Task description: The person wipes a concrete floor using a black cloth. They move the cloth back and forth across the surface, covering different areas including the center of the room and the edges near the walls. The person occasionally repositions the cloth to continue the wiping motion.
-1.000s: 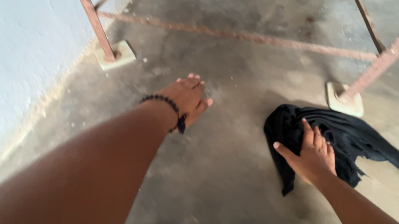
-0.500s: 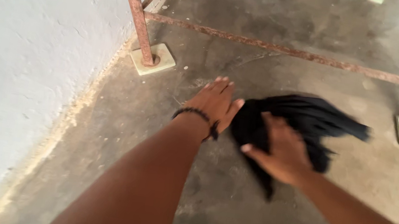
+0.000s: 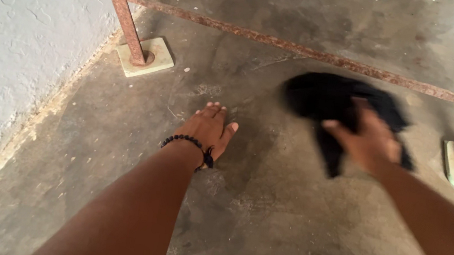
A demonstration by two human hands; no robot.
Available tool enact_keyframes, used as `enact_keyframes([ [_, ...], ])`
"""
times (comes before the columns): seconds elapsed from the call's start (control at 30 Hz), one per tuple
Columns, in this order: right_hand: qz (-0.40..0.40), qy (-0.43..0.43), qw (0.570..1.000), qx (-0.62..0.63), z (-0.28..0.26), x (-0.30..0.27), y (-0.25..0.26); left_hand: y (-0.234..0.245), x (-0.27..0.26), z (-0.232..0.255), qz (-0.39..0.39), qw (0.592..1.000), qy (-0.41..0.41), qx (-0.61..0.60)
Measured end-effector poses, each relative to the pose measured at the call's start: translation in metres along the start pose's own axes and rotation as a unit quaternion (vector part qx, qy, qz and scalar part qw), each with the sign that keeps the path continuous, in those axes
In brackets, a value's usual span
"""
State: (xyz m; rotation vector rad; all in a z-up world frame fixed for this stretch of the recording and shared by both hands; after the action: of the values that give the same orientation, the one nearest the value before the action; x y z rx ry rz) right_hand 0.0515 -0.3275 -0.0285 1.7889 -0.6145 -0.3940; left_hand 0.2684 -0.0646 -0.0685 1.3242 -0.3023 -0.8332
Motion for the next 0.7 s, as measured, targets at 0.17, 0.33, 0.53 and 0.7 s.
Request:
enact_keyframes([
  [0.17, 0.115, -0.239, 0.964, 0.021, 0.122, -0.014, 0.012, -0.007, 0.006, -0.003, -0.028, 0.999, -0.026, 0.010],
  [0.33, 0.142, -0.221, 0.965, -0.021, 0.140, 0.004, -0.008, -0.013, 0.009, -0.007, -0.036, 0.999, -0.025, -0.003],
  [0.53, 0.043, -0.091, 0.995, -0.017, 0.065, 0.063, -0.022, -0.014, 0.003, -0.007, -0.055, 0.998, -0.033, 0.013],
  [0.7, -0.047, 0.013, 0.999, 0.017, -0.048, 0.078, -0.049, -0.011, 0.005, -0.008, -0.048, 0.998, -0.041, 0.017],
])
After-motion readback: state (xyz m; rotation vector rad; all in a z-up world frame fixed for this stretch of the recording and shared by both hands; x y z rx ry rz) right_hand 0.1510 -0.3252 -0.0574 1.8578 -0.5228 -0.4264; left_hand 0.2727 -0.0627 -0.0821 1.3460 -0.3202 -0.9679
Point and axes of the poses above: each hand's wrist, its own x-axis towards the middle knuckle, its own y-axis out of the back of the hand, z = x × y, the point moved 4 cm from there along x, towards the middle knuckle, and after that the axes turned 11 degrees about y, right-handed, at the moved point
